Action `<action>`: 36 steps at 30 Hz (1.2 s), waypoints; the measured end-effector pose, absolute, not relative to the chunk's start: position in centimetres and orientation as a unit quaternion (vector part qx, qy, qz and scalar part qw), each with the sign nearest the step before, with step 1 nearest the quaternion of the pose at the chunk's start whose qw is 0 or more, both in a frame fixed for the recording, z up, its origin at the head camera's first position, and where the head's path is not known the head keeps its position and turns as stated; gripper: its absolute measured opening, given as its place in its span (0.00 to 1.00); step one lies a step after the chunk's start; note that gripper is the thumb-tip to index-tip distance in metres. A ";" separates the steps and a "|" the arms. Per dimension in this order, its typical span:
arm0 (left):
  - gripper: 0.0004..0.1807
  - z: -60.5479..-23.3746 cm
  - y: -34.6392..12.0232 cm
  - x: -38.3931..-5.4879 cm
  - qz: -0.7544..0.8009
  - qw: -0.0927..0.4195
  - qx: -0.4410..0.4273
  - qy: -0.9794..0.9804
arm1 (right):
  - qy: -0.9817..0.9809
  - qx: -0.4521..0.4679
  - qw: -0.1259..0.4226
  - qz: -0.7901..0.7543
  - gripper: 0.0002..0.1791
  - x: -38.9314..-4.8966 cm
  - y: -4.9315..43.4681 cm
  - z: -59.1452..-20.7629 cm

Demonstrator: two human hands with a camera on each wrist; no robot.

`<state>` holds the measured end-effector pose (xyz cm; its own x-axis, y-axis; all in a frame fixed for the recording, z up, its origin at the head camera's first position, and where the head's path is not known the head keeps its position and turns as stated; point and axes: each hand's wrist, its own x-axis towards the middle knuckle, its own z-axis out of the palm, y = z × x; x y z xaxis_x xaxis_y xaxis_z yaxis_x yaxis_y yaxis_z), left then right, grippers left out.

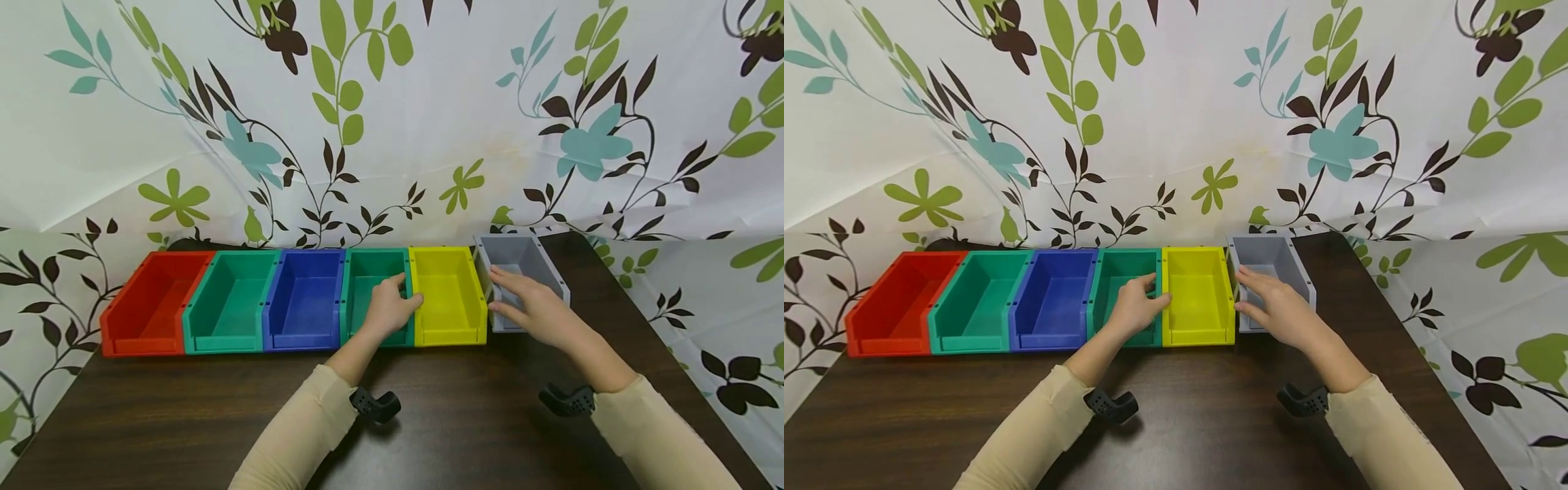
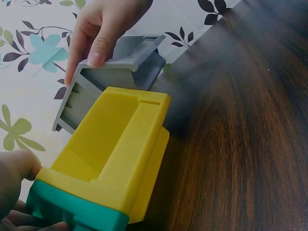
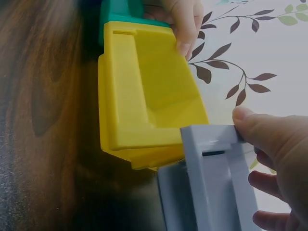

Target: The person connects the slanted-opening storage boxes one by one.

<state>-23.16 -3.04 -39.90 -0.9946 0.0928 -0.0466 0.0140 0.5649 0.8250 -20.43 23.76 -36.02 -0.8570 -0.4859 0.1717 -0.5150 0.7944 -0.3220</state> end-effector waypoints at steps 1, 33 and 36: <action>0.36 -39.9 -3.1 -23.2 0.466 0.041 0.031 0.883 | -0.947 0.265 0.037 0.178 0.35 -20.5 23.7 -36.1; 0.35 -39.7 -2.9 -23.1 0.464 0.036 0.028 0.885 | -0.958 0.243 0.064 0.140 0.40 -20.1 22.8 -39.0; 0.35 -39.8 -2.6 -23.0 0.468 0.043 0.027 0.882 | -0.962 0.216 0.083 0.144 0.39 -19.9 22.3 -39.4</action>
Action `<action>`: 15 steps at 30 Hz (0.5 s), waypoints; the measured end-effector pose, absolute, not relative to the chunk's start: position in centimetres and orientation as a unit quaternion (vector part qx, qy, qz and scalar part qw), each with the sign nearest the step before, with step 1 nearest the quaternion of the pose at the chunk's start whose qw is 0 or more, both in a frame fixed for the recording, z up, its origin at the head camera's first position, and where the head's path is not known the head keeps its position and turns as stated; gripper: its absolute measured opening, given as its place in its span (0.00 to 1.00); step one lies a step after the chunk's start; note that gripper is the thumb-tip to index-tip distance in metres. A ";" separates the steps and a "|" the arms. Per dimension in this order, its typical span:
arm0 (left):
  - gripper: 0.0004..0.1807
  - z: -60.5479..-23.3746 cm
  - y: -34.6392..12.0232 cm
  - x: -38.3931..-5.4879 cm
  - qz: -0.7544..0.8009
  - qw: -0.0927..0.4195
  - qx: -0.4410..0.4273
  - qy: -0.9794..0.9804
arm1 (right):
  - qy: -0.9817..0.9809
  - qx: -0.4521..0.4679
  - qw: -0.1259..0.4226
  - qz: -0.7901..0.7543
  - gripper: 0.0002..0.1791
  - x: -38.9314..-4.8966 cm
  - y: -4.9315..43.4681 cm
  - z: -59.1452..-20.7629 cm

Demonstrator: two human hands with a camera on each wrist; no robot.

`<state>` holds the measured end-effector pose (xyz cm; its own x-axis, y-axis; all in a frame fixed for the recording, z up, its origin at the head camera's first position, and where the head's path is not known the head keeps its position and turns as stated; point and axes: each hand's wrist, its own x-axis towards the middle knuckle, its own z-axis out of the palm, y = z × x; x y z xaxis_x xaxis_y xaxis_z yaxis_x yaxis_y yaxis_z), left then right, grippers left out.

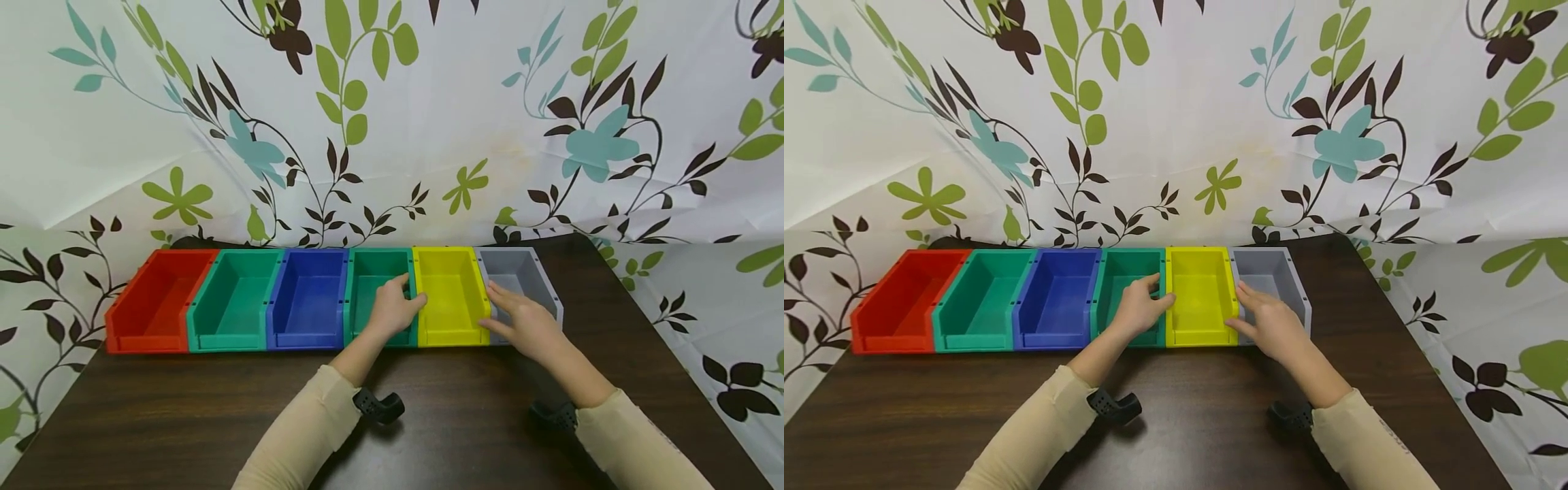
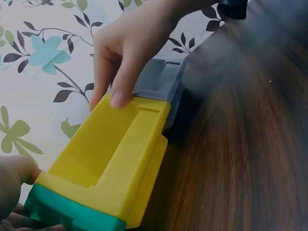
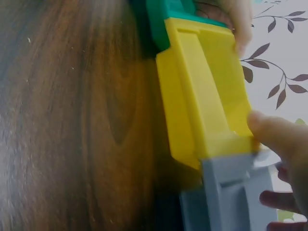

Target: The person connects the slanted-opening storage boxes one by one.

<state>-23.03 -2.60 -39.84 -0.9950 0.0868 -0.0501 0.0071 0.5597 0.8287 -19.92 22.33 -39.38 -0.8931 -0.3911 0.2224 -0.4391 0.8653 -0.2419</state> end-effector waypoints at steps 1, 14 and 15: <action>0.35 -39.9 -2.4 -23.0 0.470 0.045 0.027 0.881 | -0.963 0.205 0.088 0.149 0.39 -19.9 22.2 -39.5; 0.35 -40.6 0.2 -22.9 0.479 0.052 0.054 0.875 | -0.973 0.091 0.090 0.190 0.32 -21.0 23.5 -40.4; 0.34 -40.6 0.1 -22.9 0.477 0.051 0.065 0.875 | -0.974 0.089 0.088 0.191 0.32 -21.1 23.8 -40.3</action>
